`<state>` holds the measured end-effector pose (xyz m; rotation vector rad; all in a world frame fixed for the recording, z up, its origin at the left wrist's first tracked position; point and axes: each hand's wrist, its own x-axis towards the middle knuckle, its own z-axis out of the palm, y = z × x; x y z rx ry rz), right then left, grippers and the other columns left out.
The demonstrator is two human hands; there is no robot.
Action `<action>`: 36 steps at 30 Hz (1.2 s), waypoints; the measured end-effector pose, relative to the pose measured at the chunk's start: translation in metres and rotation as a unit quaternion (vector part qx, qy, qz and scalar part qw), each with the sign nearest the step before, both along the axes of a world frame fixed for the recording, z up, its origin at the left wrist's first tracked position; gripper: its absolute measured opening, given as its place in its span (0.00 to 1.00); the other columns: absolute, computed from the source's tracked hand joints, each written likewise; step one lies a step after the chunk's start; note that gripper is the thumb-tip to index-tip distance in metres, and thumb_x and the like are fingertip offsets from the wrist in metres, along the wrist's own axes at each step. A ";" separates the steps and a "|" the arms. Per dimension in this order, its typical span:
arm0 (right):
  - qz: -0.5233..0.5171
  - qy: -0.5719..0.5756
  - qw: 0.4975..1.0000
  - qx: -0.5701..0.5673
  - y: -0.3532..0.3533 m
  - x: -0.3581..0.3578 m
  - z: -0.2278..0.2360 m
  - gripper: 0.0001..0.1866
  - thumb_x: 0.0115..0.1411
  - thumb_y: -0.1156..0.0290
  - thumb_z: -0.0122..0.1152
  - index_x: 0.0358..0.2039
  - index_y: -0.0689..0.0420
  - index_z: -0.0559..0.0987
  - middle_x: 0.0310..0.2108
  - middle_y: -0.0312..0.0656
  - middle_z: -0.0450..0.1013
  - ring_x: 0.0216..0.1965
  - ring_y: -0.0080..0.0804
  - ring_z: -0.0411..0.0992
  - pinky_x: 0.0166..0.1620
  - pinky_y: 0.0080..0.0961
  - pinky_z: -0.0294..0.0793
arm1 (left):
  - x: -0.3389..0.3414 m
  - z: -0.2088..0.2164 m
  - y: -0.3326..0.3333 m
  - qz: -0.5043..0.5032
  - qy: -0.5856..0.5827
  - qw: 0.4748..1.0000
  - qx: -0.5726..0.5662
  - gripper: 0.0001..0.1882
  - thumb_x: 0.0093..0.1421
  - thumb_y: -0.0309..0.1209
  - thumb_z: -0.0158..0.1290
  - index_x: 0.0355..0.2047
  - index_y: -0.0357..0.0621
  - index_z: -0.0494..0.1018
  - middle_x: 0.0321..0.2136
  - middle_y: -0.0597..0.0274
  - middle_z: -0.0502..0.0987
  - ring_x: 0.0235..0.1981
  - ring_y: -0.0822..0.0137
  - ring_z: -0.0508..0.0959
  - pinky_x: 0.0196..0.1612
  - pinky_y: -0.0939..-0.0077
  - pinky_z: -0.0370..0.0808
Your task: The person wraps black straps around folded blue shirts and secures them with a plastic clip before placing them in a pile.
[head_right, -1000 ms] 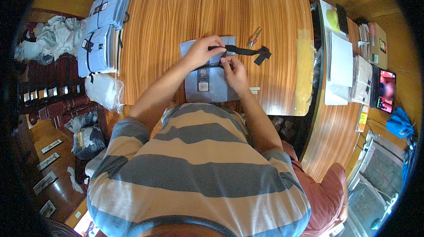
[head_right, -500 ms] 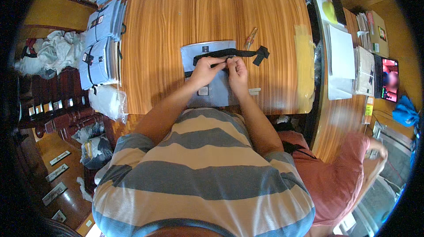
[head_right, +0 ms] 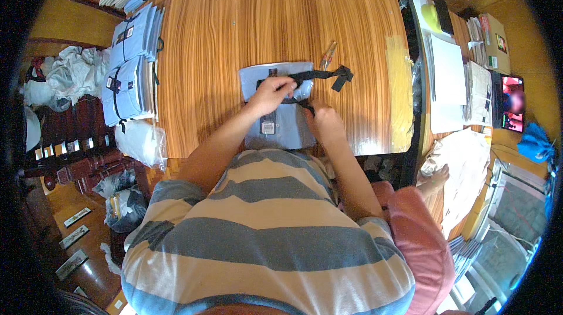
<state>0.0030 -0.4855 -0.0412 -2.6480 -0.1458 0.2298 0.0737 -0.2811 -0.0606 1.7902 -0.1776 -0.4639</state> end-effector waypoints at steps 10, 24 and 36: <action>0.203 -0.011 0.976 -0.080 -0.007 0.028 0.062 0.15 0.69 0.58 0.58 0.35 0.59 0.78 0.31 0.53 0.79 0.34 0.51 0.81 0.33 0.46 0.79 | -0.005 0.017 -0.011 -0.170 -0.100 0.968 0.158 0.11 0.61 0.30 0.56 0.40 0.39 0.81 0.37 0.39 0.81 0.42 0.41 0.79 0.49 0.53 0.76; 0.067 0.025 0.973 0.219 -0.019 0.040 0.009 0.10 0.69 0.67 0.58 0.44 0.58 0.80 0.27 0.51 0.77 0.27 0.48 0.77 0.32 0.38 0.76 | 0.023 0.018 -0.001 -0.296 0.055 0.950 0.084 0.19 0.67 0.43 0.53 0.38 0.38 0.82 0.34 0.58 0.83 0.38 0.65 0.81 0.48 0.69 0.76; 0.056 0.054 0.959 0.274 -0.007 0.013 -0.020 0.10 0.63 0.72 0.67 0.44 0.59 0.83 0.27 0.44 0.77 0.26 0.29 0.73 0.33 0.29 0.74 | 0.015 0.037 0.010 -0.197 -0.086 0.969 0.123 0.14 0.56 0.27 0.66 0.44 0.42 0.83 0.39 0.53 0.86 0.43 0.60 0.85 0.49 0.66 0.80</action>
